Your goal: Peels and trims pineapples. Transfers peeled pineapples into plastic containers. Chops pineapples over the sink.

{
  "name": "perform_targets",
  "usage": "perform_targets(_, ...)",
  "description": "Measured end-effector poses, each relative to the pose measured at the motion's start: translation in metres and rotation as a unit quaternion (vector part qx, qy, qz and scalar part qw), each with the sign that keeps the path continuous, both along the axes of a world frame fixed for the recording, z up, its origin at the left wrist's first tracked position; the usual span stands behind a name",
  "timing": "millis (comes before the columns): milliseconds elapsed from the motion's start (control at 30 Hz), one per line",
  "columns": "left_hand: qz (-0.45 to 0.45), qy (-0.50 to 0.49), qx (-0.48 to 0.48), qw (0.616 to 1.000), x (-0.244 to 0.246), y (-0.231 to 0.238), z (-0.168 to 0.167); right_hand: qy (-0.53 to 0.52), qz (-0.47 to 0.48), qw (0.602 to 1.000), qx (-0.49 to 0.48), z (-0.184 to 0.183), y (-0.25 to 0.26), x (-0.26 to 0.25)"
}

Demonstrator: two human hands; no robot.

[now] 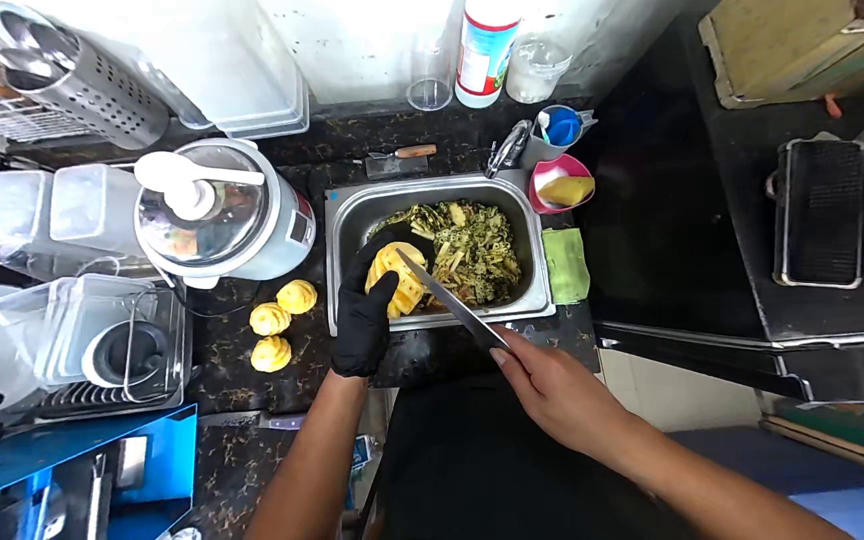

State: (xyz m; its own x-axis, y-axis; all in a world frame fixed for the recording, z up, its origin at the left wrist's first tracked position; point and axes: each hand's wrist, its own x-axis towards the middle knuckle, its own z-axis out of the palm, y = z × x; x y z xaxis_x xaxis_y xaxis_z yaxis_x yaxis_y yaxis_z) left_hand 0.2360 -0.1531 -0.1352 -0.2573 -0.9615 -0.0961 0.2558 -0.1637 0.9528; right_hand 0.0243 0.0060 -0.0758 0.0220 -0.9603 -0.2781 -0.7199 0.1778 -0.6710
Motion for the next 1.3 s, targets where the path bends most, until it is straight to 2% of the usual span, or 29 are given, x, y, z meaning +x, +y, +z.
perform_targets(200,0.009,0.009,-0.010,1.000,0.000,0.000,-0.001,0.007,0.001,1.000,-0.005,0.000,0.001,0.001)
perform_targets(367,-0.019,-0.036,0.002,0.999,-0.007,0.015,-0.001,-0.003,0.005,0.999,0.045,0.004,-0.006,-0.002)
perform_targets(533,0.047,-0.046,0.002,0.998,-0.010,0.006,-0.001,0.113,-0.014,0.989,-0.090,-0.008,0.001,0.001)
perform_targets(867,0.095,-0.049,-0.024,0.994,-0.032,0.022,0.000,0.239,-0.019,0.967,-0.086,-0.022,-0.006,0.016)
perform_targets(967,0.084,-0.050,0.017,0.995,-0.040,0.033,-0.006,0.213,-0.013,0.977,-0.029,-0.018,-0.017,0.017)
perform_targets(1033,0.067,-0.017,0.087,0.994,-0.034,0.028,-0.004,0.186,-0.030,0.980,-0.059,-0.015,-0.016,0.012)
perform_targets(1100,0.029,0.080,0.234,0.969,-0.019,0.013,0.006,0.131,-0.072,0.983,-0.108,-0.014,-0.010,0.003)
perform_targets(1167,0.013,0.159,0.300,0.941,-0.003,-0.004,0.004,0.095,-0.098,0.982,-0.130,-0.024,-0.006,-0.009)
perform_targets(1233,0.020,0.192,0.277,0.941,0.010,-0.013,-0.003,0.124,-0.096,0.986,-0.059,-0.044,-0.007,-0.021)
perform_targets(1300,0.012,0.250,0.270,0.930,0.017,-0.014,-0.010,0.163,-0.068,0.975,0.135,-0.060,-0.014,-0.034)
